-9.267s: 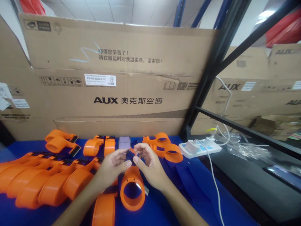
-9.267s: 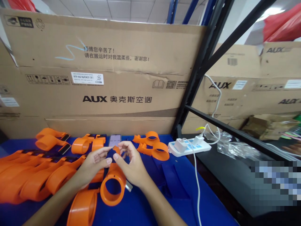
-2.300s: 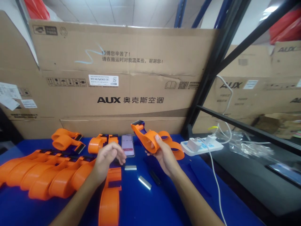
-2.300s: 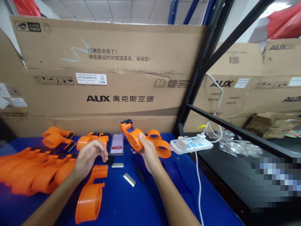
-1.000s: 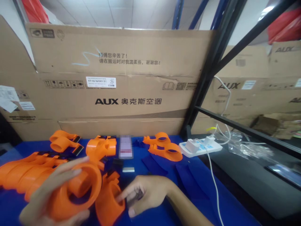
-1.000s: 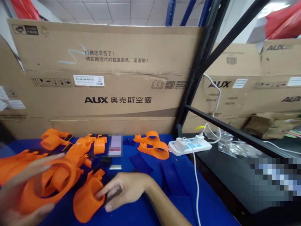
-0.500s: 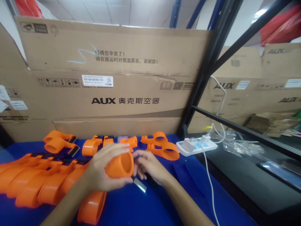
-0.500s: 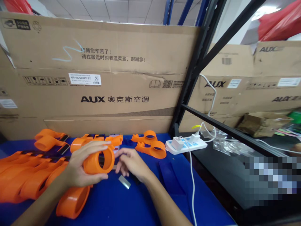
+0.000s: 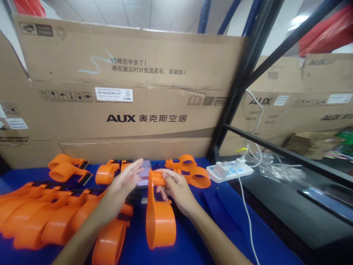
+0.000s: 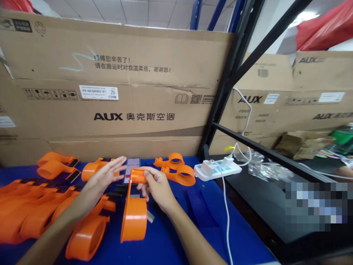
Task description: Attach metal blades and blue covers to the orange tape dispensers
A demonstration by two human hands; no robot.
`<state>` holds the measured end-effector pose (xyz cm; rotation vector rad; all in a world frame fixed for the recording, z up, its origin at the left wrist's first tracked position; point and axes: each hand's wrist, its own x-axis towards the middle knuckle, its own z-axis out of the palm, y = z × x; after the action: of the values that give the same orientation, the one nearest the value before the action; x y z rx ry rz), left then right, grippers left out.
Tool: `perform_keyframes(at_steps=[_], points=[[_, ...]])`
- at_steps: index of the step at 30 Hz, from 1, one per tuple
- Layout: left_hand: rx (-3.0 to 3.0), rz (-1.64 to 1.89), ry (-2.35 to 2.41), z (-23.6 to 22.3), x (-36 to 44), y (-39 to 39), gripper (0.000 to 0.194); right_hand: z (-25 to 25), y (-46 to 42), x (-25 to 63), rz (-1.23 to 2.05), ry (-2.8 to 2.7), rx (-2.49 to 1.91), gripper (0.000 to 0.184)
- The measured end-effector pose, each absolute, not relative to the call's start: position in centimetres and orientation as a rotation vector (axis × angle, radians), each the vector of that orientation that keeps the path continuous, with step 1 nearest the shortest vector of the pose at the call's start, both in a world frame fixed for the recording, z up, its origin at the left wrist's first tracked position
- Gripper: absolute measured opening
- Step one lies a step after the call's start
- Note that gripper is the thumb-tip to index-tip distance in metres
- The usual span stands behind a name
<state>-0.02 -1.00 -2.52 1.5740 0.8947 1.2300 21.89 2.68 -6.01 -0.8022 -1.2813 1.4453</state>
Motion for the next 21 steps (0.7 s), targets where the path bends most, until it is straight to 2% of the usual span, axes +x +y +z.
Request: perform_keyframes(at_steps=[5, 10, 17, 19, 21], points=[[1.307, 0.883, 0.983, -3.1, 0.6, -0.4, 0.063, -6.7, 2.7, 21.1, 1.314, -1.392, -0.876, 0.05], [1.198, 1.005, 0.966, -3.7, 1.0, -0.2, 0.052, -6.7, 2.8, 21.4, 1.089, -1.637, -0.965, 0.048], [0.772, 1.279, 0.752, -2.6, 0.7, 0.1, 0.027, -5.9, 1.9, 22.9, 0.365, -2.446, -1.022, 0.018], [0.707, 1.231, 0.703, -2.4, 0.7, 0.0, 0.028, -6.3, 1.8, 22.8, 0.279, -2.555, -1.032, 0.009], [0.66, 1.179, 0.662, -2.3, 0.8, -0.1, 0.031, -6.5, 1.8, 22.5, 0.228, -2.591, -1.05, 0.009]])
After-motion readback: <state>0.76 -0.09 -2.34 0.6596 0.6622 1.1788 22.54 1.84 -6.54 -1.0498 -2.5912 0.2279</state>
